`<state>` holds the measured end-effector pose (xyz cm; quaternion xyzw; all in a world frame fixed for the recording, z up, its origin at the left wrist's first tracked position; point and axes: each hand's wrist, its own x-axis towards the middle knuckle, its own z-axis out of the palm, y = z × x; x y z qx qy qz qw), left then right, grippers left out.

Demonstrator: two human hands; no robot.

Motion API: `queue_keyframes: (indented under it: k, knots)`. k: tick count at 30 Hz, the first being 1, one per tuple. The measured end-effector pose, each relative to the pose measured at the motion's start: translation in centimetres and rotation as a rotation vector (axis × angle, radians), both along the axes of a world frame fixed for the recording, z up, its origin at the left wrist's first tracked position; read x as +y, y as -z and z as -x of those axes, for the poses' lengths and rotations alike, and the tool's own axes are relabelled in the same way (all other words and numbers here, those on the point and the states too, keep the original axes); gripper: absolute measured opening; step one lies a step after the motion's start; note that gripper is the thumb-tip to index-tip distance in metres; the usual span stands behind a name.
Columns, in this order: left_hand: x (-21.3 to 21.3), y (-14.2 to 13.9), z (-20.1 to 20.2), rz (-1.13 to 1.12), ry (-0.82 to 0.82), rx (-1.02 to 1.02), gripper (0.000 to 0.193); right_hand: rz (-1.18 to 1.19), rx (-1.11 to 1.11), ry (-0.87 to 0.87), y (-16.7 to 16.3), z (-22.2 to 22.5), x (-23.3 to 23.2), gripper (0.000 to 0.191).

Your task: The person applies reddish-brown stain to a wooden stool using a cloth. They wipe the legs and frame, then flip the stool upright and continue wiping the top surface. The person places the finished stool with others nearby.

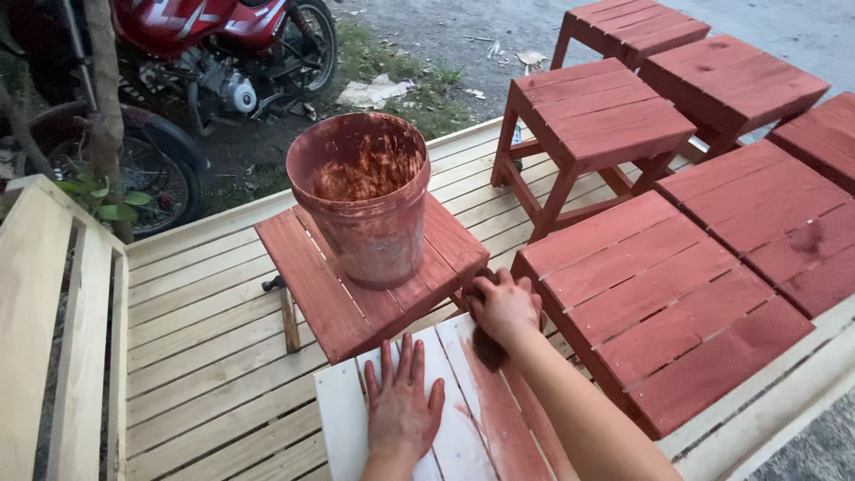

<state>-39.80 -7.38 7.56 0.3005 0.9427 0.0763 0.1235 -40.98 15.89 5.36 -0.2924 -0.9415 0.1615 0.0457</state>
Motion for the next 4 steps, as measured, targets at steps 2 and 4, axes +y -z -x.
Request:
queue_keyframes:
  k: [2, 4]
  knots:
    - [0.2, -0.1, 0.4, 0.024, -0.026, -0.032, 0.076, 0.008, 0.003, -0.046, 0.6, 0.5, 0.6, 0.037]
    - [-0.2, 0.0, -0.4, 0.021, -0.041, -0.034, 0.076, 0.017, -0.084, -0.077, 1.4, -0.9, 0.6, 0.043]
